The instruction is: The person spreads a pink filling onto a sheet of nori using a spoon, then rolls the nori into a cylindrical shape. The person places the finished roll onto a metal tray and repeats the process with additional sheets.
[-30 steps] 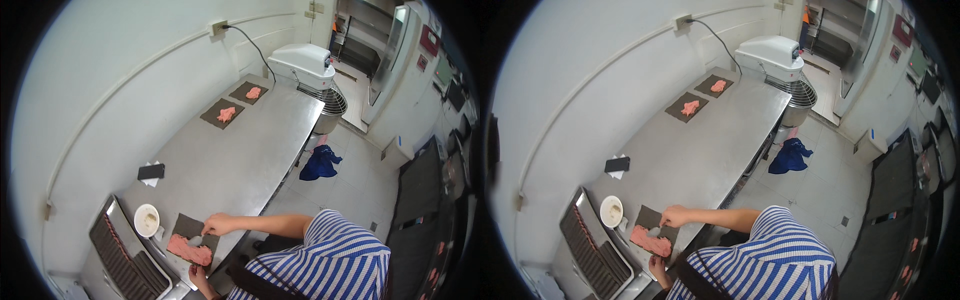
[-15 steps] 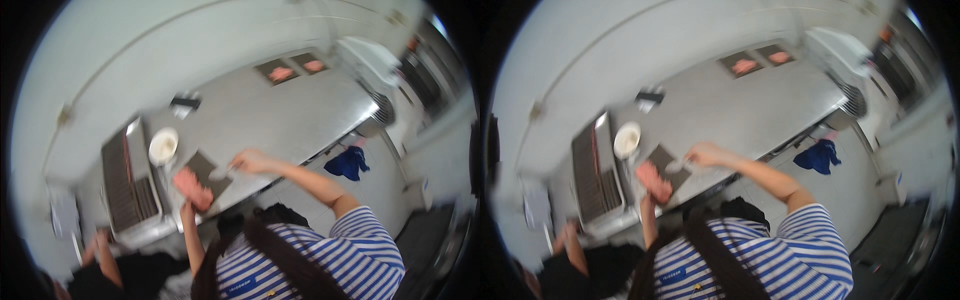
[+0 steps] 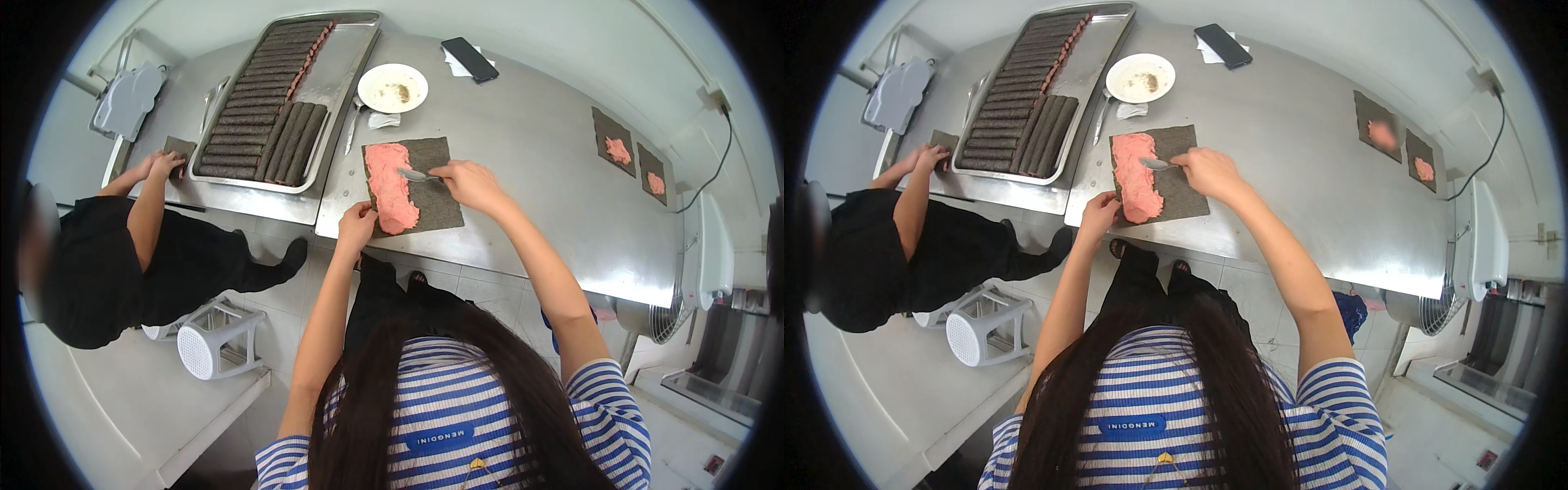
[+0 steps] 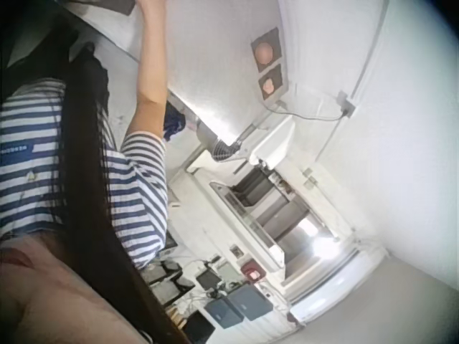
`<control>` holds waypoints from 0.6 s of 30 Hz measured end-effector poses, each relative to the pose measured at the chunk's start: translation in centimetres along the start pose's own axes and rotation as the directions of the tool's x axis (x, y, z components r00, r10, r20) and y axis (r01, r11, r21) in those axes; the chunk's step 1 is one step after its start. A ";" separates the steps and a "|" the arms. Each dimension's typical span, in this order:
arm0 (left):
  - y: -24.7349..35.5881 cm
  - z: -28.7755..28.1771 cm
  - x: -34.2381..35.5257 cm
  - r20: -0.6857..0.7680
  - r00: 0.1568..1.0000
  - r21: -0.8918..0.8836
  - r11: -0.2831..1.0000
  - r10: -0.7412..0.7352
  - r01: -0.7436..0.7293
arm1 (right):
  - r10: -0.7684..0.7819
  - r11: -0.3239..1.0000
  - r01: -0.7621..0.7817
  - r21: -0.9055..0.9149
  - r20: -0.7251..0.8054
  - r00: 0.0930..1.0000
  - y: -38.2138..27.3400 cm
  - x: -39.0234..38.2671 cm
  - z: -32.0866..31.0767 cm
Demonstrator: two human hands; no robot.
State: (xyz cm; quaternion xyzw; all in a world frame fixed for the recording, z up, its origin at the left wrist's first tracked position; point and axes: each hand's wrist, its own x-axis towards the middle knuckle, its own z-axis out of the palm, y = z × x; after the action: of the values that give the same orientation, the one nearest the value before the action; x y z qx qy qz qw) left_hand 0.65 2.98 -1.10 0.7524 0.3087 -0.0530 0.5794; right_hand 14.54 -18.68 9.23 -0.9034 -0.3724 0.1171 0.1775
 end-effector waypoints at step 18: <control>0.2 -0.3 -1.1 -0.062 0.990 0.166 0.980 0.124 -0.112 | -0.061 0.984 0.093 -0.153 0.199 0.978 -2.5 -3.0 2.4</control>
State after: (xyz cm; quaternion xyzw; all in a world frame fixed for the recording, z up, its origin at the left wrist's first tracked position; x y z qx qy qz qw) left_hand -0.21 2.82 -0.40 0.8154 0.2788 -0.0165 0.5071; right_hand 10.06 -18.67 8.29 -0.8840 -0.4310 0.1667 0.0713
